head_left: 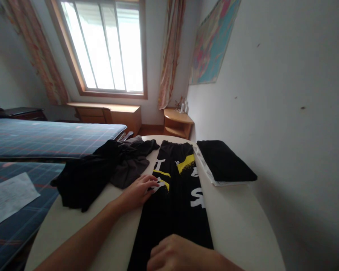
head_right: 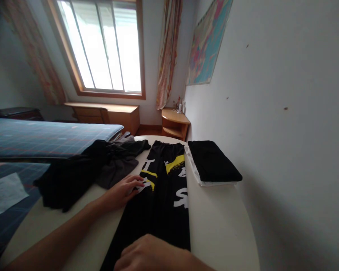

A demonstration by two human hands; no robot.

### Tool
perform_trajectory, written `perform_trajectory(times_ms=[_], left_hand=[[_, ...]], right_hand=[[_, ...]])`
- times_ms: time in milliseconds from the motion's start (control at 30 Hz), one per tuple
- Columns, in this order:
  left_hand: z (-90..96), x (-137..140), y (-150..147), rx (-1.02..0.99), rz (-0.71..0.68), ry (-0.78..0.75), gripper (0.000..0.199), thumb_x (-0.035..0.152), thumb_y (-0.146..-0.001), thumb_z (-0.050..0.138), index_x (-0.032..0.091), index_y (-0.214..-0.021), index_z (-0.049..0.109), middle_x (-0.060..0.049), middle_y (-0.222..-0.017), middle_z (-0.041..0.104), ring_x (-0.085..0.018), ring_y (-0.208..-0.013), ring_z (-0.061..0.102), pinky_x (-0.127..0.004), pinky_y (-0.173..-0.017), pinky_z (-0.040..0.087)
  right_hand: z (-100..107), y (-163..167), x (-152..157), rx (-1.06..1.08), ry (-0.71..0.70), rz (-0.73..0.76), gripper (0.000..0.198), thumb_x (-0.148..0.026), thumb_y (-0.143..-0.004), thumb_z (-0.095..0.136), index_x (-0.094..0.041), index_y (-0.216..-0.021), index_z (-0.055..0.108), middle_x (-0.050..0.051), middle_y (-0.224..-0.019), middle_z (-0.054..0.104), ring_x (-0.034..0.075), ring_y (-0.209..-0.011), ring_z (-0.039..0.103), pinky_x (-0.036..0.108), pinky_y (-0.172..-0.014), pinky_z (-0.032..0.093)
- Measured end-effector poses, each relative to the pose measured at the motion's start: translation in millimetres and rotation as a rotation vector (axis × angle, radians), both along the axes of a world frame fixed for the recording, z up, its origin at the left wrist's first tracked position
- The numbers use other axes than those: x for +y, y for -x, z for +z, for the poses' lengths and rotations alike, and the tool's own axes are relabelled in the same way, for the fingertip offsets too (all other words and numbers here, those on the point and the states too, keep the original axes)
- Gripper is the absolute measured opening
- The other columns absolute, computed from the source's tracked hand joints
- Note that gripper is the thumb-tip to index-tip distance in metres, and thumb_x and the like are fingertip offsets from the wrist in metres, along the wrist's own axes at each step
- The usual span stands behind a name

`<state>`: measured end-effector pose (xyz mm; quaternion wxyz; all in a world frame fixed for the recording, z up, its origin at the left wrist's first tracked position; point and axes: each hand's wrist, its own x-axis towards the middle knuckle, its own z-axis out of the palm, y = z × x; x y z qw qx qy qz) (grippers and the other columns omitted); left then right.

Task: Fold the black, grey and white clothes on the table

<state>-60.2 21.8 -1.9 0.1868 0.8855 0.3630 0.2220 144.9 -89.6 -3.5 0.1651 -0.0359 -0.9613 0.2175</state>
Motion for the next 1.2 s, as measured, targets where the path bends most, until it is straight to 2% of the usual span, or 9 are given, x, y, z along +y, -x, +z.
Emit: perform_trajectory(times_ms=[67,133,200,300,500,600,733,967,1200], left_hand=[[9.2,-12.1,-7.9,0.020,-0.079,-0.023,0.030,0.017,-0.092,0.054,0.026,-0.117,0.065,-0.005,-0.131,0.059,-0.021,-0.125,0.051,-0.036,-0.111,0.038],[17.9,-25.9,-17.2,0.062,-0.184,-0.036,0.033,0.018,-0.091,0.057,0.030,-0.120,0.065,-0.003,-0.131,0.059,-0.021,-0.122,0.052,-0.037,-0.109,0.039],[23.6,-38.2,-25.5,0.125,-0.287,-0.051,0.037,0.017,-0.090,0.058,0.034,-0.122,0.065,-0.002,-0.134,0.057,-0.022,-0.121,0.053,-0.038,-0.108,0.041],[25.8,-49.0,-33.0,0.199,-0.373,-0.083,0.036,0.010,-0.087,0.056,0.032,-0.113,0.068,-0.001,-0.137,0.056,-0.023,-0.120,0.054,-0.038,-0.104,0.044],[25.0,-54.7,-37.2,0.173,-0.394,-0.088,0.026,0.007,-0.081,0.059,0.025,-0.098,0.065,0.000,-0.129,0.061,-0.021,-0.119,0.054,-0.035,-0.103,0.043],[25.8,-63.3,-42.0,0.155,-0.413,-0.090,0.035,0.014,-0.081,0.065,0.028,-0.113,0.063,0.000,-0.126,0.062,-0.021,-0.118,0.054,-0.037,-0.107,0.039],[22.7,-75.6,-50.1,0.211,-0.434,-0.139,0.041,0.026,-0.092,0.063,0.036,-0.132,0.054,0.000,-0.123,0.061,-0.020,-0.108,0.058,-0.035,-0.097,0.044],[10.6,-76.4,-60.1,0.226,-0.462,-0.310,0.010,0.030,-0.098,0.059,0.030,-0.107,0.063,0.004,-0.108,0.063,-0.014,-0.093,0.059,-0.029,-0.082,0.044],[12.8,-77.9,-62.4,0.166,-0.517,-0.376,0.004,0.026,-0.099,0.058,0.023,-0.101,0.060,0.006,-0.123,0.065,-0.014,-0.109,0.057,-0.028,-0.093,0.043]], right_hand=[[23.4,-13.2,6.4,0.018,0.005,-0.202,0.012,-0.014,-0.088,0.056,-0.024,-0.091,0.063,-0.004,-0.082,0.069,0.010,-0.073,0.062,0.019,-0.071,0.045],[39.3,-30.5,19.5,0.082,0.056,-0.539,0.015,-0.011,-0.080,0.057,-0.023,-0.086,0.064,-0.003,-0.078,0.068,0.011,-0.069,0.061,0.022,-0.068,0.045],[43.9,-49.8,37.6,0.111,0.142,-0.843,0.020,-0.010,-0.082,0.053,-0.023,-0.091,0.065,-0.002,-0.081,0.068,0.012,-0.070,0.061,0.023,-0.066,0.044],[35.5,-75.0,64.6,0.127,0.202,-1.081,0.022,-0.017,-0.087,0.053,-0.021,-0.104,0.066,0.001,-0.088,0.069,0.015,-0.078,0.063,0.027,-0.072,0.047],[15.0,-89.3,88.7,0.083,0.147,-1.066,0.025,-0.018,-0.091,0.051,-0.020,-0.107,0.070,0.007,-0.110,0.067,0.020,-0.104,0.061,0.035,-0.095,0.046],[7.0,-87.7,94.1,0.014,0.109,-1.124,0.026,-0.024,-0.092,0.054,-0.020,-0.112,0.070,0.009,-0.112,0.066,0.022,-0.108,0.060,0.037,-0.099,0.044],[-2.0,-87.5,100.7,-0.010,0.078,-1.195,0.028,-0.025,-0.093,0.052,-0.020,-0.115,0.068,0.009,-0.114,0.066,0.022,-0.110,0.059,0.036,-0.100,0.043],[2.4,-80.0,130.4,-0.104,0.027,-1.273,0.031,-0.025,-0.096,0.047,-0.019,-0.119,0.066,0.008,-0.117,0.068,0.021,-0.106,0.063,0.031,-0.095,0.045],[1.4,-77.7,188.1,-0.168,-0.133,-1.223,0.038,-0.015,-0.097,0.042,-0.019,-0.128,0.063,0.010,-0.139,0.057,0.023,-0.123,0.055,0.034,-0.104,0.041]])
